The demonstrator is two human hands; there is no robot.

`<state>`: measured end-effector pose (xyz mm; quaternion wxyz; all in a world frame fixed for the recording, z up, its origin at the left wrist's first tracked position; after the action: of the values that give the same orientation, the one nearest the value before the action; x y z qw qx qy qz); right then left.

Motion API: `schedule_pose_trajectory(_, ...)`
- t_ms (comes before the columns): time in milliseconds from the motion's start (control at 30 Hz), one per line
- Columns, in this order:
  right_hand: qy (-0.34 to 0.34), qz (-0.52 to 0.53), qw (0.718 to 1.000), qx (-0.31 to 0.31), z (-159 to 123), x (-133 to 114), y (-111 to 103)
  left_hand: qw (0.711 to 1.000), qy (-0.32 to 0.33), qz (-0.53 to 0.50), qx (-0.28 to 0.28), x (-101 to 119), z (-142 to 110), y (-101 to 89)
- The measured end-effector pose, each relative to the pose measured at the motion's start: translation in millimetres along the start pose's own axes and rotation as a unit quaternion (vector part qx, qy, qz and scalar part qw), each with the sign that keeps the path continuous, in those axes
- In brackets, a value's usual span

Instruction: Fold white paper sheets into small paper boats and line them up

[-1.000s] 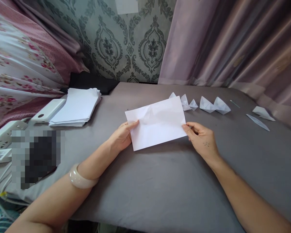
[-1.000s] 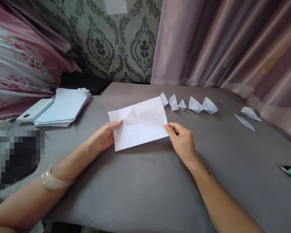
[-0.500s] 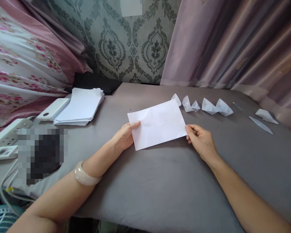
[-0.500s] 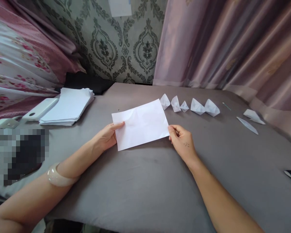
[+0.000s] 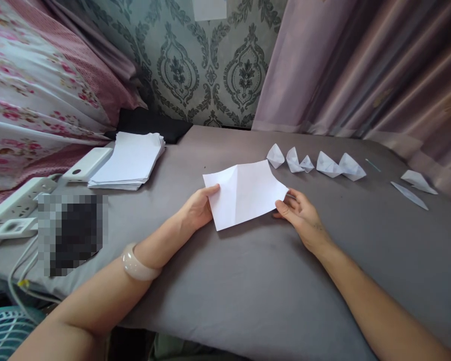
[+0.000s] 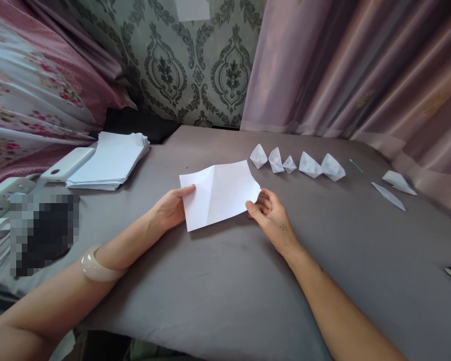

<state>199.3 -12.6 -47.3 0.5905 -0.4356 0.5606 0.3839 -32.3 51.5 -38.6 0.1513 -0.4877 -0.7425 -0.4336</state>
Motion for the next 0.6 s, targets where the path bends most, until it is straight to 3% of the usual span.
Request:
schedule_pose_trajectory(167,0.040,0.060,0.997,0.008,0.0,0.5,4.5,1.000,0.001,0.001,-0.008,-1.2,-2.4,2.8)
schedule_pose_trajectory(300,-0.020,0.050,0.998,0.035,-2.3,-2.8,6.1,1.000,0.015,0.010,-0.021,-4.0,-2.8,3.3)
schedule_pose_trajectory(400,-0.073,0.035,0.997,0.009,-8.4,-9.0,10.9,0.999,0.027,0.012,-0.035,-6.0,-1.9,3.2)
schedule_pose_trajectory(500,-0.095,-0.015,0.995,-0.022,-15.6,-14.7,15.8,0.998,0.028,0.008,-0.052,-9.4,-0.6,3.7)
schedule_pose_trajectory(600,-0.081,-0.120,0.989,0.028,-18.3,-11.3,12.9,0.998,0.022,0.001,-0.064,-14.3,-0.2,4.8)
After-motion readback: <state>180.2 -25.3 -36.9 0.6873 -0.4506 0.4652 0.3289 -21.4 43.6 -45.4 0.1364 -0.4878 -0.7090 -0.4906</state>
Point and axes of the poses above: each hand's wrist, its own z-axis towards the middle knuckle, its own y-axis out of the palm, x = y × z, the point moved 1 cm from there along z, towards the middle knuckle, and after that the axes turned 7 degrees about x, right-handed, at the moved point
